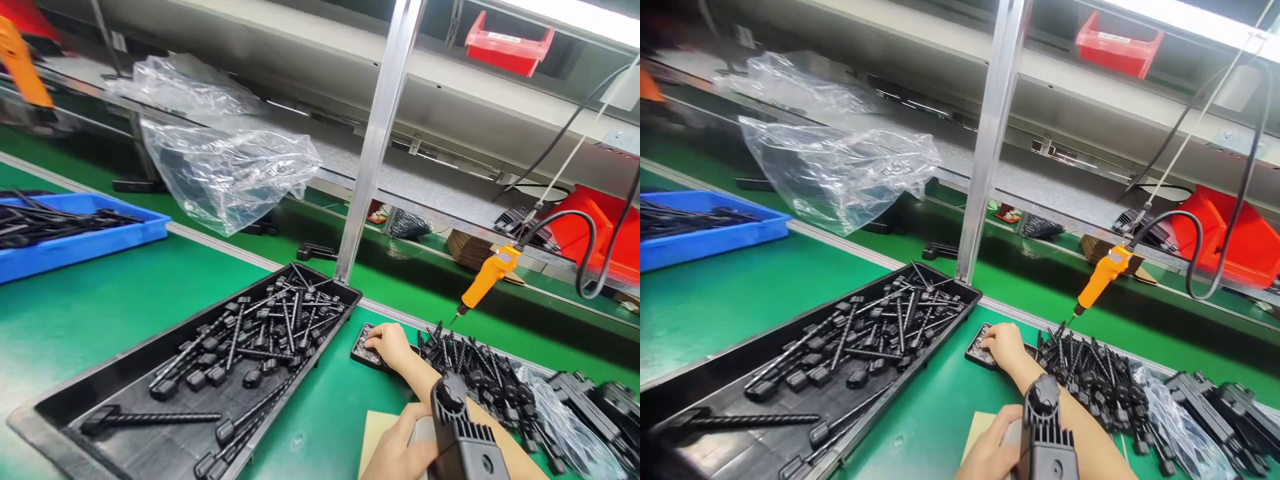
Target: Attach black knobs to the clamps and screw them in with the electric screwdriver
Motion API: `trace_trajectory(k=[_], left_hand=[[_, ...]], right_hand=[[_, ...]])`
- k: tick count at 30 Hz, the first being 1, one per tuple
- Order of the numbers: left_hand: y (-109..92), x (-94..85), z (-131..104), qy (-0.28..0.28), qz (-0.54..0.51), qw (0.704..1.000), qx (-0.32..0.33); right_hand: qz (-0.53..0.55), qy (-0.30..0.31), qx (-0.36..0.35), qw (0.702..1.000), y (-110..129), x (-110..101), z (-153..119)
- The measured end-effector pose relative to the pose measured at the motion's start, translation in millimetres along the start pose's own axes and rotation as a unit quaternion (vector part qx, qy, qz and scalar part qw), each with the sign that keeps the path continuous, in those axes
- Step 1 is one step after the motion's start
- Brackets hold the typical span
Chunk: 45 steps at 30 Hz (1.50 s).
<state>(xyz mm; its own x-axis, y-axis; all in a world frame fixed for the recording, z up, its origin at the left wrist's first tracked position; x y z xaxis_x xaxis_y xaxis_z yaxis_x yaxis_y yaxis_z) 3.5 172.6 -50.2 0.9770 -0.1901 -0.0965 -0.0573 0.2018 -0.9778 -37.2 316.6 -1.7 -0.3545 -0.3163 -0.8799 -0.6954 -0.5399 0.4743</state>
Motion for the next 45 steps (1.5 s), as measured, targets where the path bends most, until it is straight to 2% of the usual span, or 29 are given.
trace_trajectory(k=[2,4,6,9,11,13,16,19,23,29,33,34,36,38,40,42,43,45], left_hand=[[-16.3,0.2,-4.7,0.003,0.033,0.989,0.142],[-36.4,-2.2,-13.8,-0.005,0.058,0.96,0.276],[-54.8,-6.1,-21.8,-0.018,0.07,0.94,0.333],[-78.5,-9.3,-28.6,-0.018,0.097,0.94,0.328],[-90.8,-10.1,-31.7,-0.016,0.107,0.94,0.323],[-98.7,-10.3,-33.5,-0.015,0.111,0.94,0.324],[-101.8,-9.8,-32.8,-0.013,0.12,0.943,0.312],[-101.9,-10.1,-32.8,-0.023,0.116,0.942,0.314],[-99.4,-10.1,-33.7,-0.033,0.118,0.942,0.313],[-96.1,-9.3,-34.8,-0.043,0.122,0.94,0.317],[-98.3,-9.1,-34.7,-0.039,0.116,0.941,0.315],[-100.0,-8.9,-34.8,-0.034,0.114,0.942,0.315],[-103.7,-8.6,-35.0,-0.025,0.108,0.941,0.321],[-106.0,-9.0,-35.4,-0.03,0.096,0.936,0.336],[-104.4,-9.1,-35.1,-0.047,0.081,0.929,0.359],[-97.4,-7.2,-32.6,-0.058,0.069,0.924,0.372],[-92.0,-5.2,-30.0,-0.054,0.065,0.927,0.365],[-77.3,-0.8,-21.8,-0.022,0.063,0.952,0.298]], right_hand=[[0.044,-0.009,0.011,0.999,0.5,-7.4,-1.2],[0.094,-0.025,0.025,0.995,2.7,-21.7,-5.2],[0.149,-0.05,0.031,0.987,6.9,-46.3,-17.5],[0.228,-0.089,0.01,0.97,17.4,-98.9,-63.2],[0.264,-0.098,-0.023,0.959,27.2,-134.5,-110.3],[0.283,-0.086,-0.051,0.954,37.4,-160.9,-160.5],[0.286,-0.041,-0.082,0.954,52.1,-174.2,-217.9],[0.28,-0.034,-0.056,0.958,54.7,-165.2,-240.1],[0.352,-0.06,-0.017,0.934,45.3,-146.1,-236.2],[0.543,-0.118,0.055,0.83,35.3,-123.1,-231.2],[0.562,-0.12,0.065,0.816,34.0,-127.3,-234.1],[0.546,-0.133,0.059,0.825,30.1,-132.2,-232.2],[0.469,-0.184,0.046,0.862,16.5,-142.7,-220.6],[0.366,-0.223,0.036,0.903,0.2,-143.9,-195.0],[0.282,-0.203,0.034,0.937,-14.3,-127.8,-156.6],[0.212,-0.153,0.033,0.965,-23.9,-100.7,-116.4],[0.172,-0.132,0.03,0.976,-26.4,-86.5,-99.5],[0.098,-0.102,0.017,0.99,-27.5,-61.5,-75.8]])
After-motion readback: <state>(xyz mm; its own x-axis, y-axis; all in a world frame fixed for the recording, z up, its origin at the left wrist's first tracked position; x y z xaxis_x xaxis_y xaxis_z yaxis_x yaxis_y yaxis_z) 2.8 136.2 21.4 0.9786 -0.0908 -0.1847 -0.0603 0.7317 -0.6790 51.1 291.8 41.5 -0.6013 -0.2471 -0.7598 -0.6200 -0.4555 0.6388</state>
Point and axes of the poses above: each hand's wrist, its own z-axis towards the middle knuckle, its own x-axis out of the palm, y = z × x, the point moved 5 cm from there along z, towards the middle knuckle, and after that the axes turned 1 degree about y, right-handed, at the moved point
